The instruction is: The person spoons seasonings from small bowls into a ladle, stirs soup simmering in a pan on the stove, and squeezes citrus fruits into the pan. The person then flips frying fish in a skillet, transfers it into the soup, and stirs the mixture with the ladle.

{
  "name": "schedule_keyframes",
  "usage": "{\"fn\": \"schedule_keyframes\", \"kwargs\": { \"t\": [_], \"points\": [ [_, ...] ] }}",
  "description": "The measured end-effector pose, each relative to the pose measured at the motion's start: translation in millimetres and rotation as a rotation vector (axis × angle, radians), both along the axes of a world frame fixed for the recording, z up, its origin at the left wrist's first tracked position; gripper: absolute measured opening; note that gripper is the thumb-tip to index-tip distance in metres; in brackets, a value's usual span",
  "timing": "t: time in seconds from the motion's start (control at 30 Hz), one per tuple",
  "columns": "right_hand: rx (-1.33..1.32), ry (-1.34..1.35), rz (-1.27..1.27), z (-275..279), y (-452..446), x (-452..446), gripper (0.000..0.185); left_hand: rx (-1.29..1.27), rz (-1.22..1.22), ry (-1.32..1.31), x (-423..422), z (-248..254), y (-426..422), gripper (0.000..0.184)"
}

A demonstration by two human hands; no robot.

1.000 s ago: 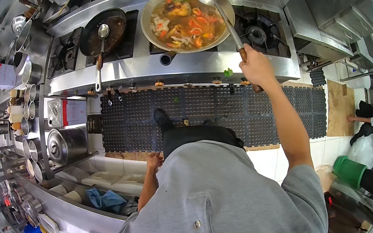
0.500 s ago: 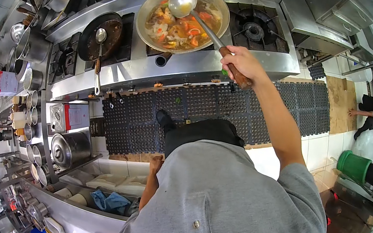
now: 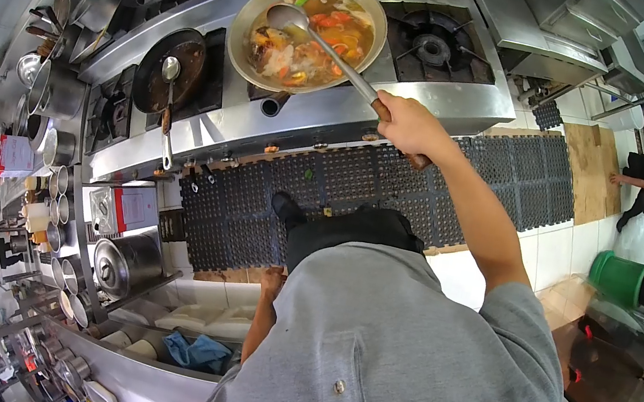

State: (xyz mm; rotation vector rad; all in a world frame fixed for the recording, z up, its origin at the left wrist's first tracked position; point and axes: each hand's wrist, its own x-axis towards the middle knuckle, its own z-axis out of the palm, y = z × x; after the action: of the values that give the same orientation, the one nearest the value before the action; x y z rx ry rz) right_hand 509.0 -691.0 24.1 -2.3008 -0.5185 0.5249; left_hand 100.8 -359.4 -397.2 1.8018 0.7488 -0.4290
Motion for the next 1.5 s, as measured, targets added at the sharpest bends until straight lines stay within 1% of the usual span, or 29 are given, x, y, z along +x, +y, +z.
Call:
{"fn": "schedule_keyframes", "kwargs": {
  "t": [0.03, 0.07, 0.13, 0.17, 0.23, 0.27, 0.33, 0.4, 0.47, 0.5, 0.53, 0.6, 0.67, 0.7, 0.77, 0.8, 0.83, 0.9, 0.93, 0.97, 1.0, 1.03, 1.07, 1.17, 1.2, 1.27, 1.3, 1.37, 1.5],
  "points": [
    [-0.119, -0.103, -0.009, 2, 1, -6, 0.041, 0.162, -0.214, -0.074, 2, 1, 2, 0.027],
    [-0.238, -0.203, -0.016, 3, 2, -10, 0.039, 0.163, -0.216, -0.075, 3, 3, 1, 0.027],
    [-0.282, -0.248, 0.003, 2, 2, -14, 0.042, -0.146, 0.218, 0.094, 2, 4, -5, 0.022],
    [-0.326, -0.293, 0.024, 1, 1, -15, 0.045, -0.146, 0.219, 0.094, 0, 6, -7, 0.022],
    [-0.364, -0.297, 0.040, -2, 1, -15, 0.045, -0.226, 0.368, 0.091, 0, 15, -11, 0.019],
    [-0.401, -0.299, 0.056, -3, 1, -15, 0.045, -0.225, 0.373, 0.089, 2, 20, -12, 0.019],
    [-0.414, -0.317, 0.056, -4, 0, -15, 0.044, -0.243, 0.365, 0.207, 3, 23, -13, 0.018],
    [-0.427, -0.332, 0.055, -9, -1, -14, 0.044, -0.257, 0.394, 0.201, -1, 23, -15, 0.018],
    [-0.422, -0.326, -0.006, -19, -3, -10, 0.045, -0.273, 0.421, 0.194, -4, 17, -18, 0.018],
    [-0.422, -0.326, -0.002, -21, -5, -8, 0.045, -0.296, 0.440, 0.119, -14, -7, -17, 0.019],
    [-0.374, -0.310, -0.035, -24, -6, -6, 0.042, -0.318, 0.461, 0.045, -18, -12, -19, 0.019],
    [-0.324, -0.294, -0.070, -28, -10, -1, 0.040, -0.279, 0.412, -0.038, -23, -18, -20, 0.020],
    [-0.021, -0.185, -0.093, -30, -13, 8, 0.028, -0.248, 0.383, -0.117, -25, -21, -19, 0.020],
    [-0.019, -0.185, -0.090, -31, -15, 14, 0.028, -0.242, 0.376, -0.153, -26, -22, -19, 0.021],
    [0.333, 0.451, -0.190, -16, -18, 24, 0.015, -0.232, 0.364, -0.236, -25, -26, -18, 0.021],
    [0.334, 0.449, -0.191, -9, -20, 27, 0.015, -0.230, 0.358, -0.246, -23, -24, -16, 0.022],
    [0.461, 0.567, -0.233, -2, -22, 30, 0.012, -0.233, 0.362, -0.260, -20, -25, -16, 0.022],
    [0.670, 0.782, -0.307, 12, -28, 38, 0.011, -0.219, 0.358, -0.009, -7, 11, -16, 0.021],
    [0.668, 0.781, -0.305, 16, -32, 40, 0.011, -0.217, 0.349, 0.116, 4, 38, -19, 0.021],
    [0.770, 0.889, -0.321, 18, -34, 42, 0.011, -0.219, 0.353, 0.114, 13, 62, -21, 0.021],
    [0.871, 0.998, -0.338, 21, -35, 42, 0.012, -0.157, 0.284, 0.105, 25, 94, -26, 0.021],
    [0.878, 0.982, -0.330, 25, -36, 41, 0.011, -0.095, 0.216, 0.096, 31, 108, -29, 0.021],
    [0.872, 0.983, -0.327, 31, -37, 39, 0.011, -0.099, 0.221, 0.096, 33, 110, -30, 0.021],
    [0.819, 0.832, -0.317, 47, -39, 34, 0.009, -0.165, 0.282, 0.057, 35, 110, -33, 0.022],
    [0.813, 0.831, -0.317, 53, -39, 32, 0.009, -0.169, 0.283, 0.057, 32, 103, -32, 0.022],
    [0.692, 0.679, -0.321, 65, -39, 28, 0.009, -0.175, 0.283, 0.060, 25, 87, -32, 0.022],
    [0.687, 0.678, -0.322, 68, -39, 27, 0.009, -0.176, 0.280, 0.058, 22, 79, -31, 0.022],
    [0.634, 0.593, -0.354, 72, -39, 24, 0.008, -0.178, 0.272, 0.056, 17, 63, -30, 0.023],
    [0.593, 0.543, -0.381, 78, -42, 20, 0.008, -0.188, 0.275, 0.046, 12, 38, -29, 0.023]
  ]
}}
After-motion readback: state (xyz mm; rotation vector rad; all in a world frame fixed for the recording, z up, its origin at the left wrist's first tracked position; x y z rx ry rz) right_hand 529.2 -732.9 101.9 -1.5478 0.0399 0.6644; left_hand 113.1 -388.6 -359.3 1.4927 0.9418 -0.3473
